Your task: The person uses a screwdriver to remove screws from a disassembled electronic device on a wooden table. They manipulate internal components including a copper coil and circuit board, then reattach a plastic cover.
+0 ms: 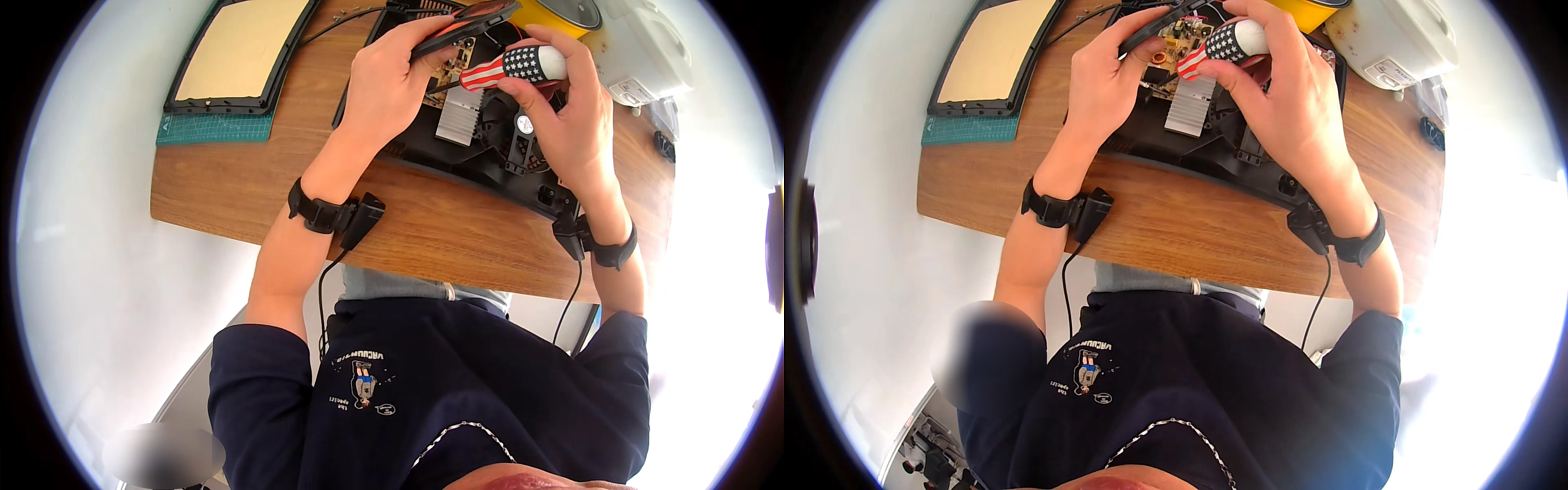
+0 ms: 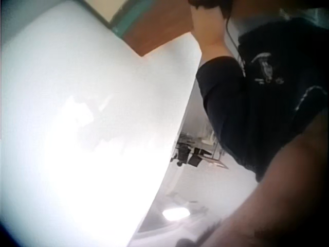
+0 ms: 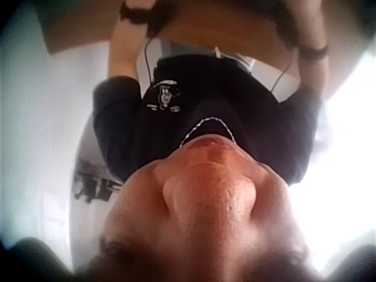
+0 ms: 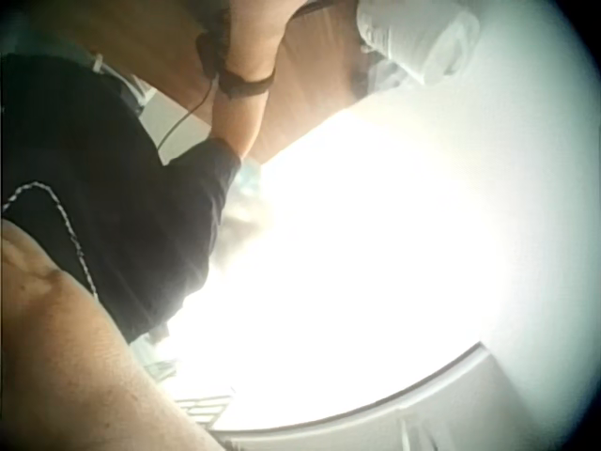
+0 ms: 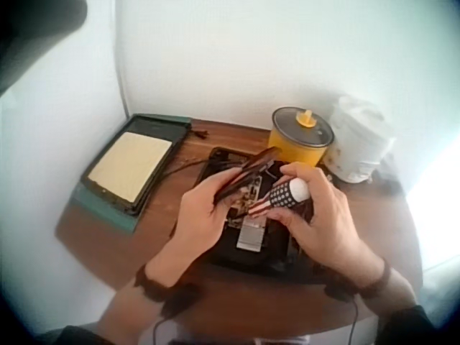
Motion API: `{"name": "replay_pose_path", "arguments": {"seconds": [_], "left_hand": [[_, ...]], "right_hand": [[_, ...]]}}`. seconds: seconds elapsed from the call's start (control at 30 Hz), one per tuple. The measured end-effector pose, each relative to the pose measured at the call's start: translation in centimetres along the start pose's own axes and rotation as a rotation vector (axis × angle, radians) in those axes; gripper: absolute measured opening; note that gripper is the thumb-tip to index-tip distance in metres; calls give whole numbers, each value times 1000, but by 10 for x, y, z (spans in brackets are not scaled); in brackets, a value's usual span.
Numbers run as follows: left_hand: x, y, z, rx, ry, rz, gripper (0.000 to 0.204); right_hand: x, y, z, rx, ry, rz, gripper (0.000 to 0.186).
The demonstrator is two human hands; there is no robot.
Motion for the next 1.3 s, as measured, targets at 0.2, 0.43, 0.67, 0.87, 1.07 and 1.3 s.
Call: {"name": "replay_pose_path", "arguments": {"seconds": [0.2, 0.43, 0.67, 0.87, 1.07, 1.3], "left_hand": [[1, 0, 1, -3, -7, -19, 30], [4, -8, 5, -183, -57, -153, 39], [3, -16, 9, -182, -72, -100, 41], [1, -14, 6, -199, -42, -186, 40], [1, -22, 8, -282, -58, -269, 35], [7, -6, 2, -93, -17, 58, 30]], "right_hand": [[14, -41, -4, -183, -15, -310, 51], [33, -57, 7, -267, -155, -247, 59], [28, -50, -1, 6, 40, -321, 52], [30, -56, -3, 56, 58, -429, 45], [30, -71, 3, -193, 28, -476, 39], [44, -68, 12, -602, -65, -275, 38]]}}
Point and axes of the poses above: each hand's wrist, its own x-axis towards the middle knuckle, its own z-axis out of the palm, y = z × x, the point moved 10 cm from there along x, towards the middle knuckle, and after that the axes turned 12 degrees about -y, right-handed, at the moved point
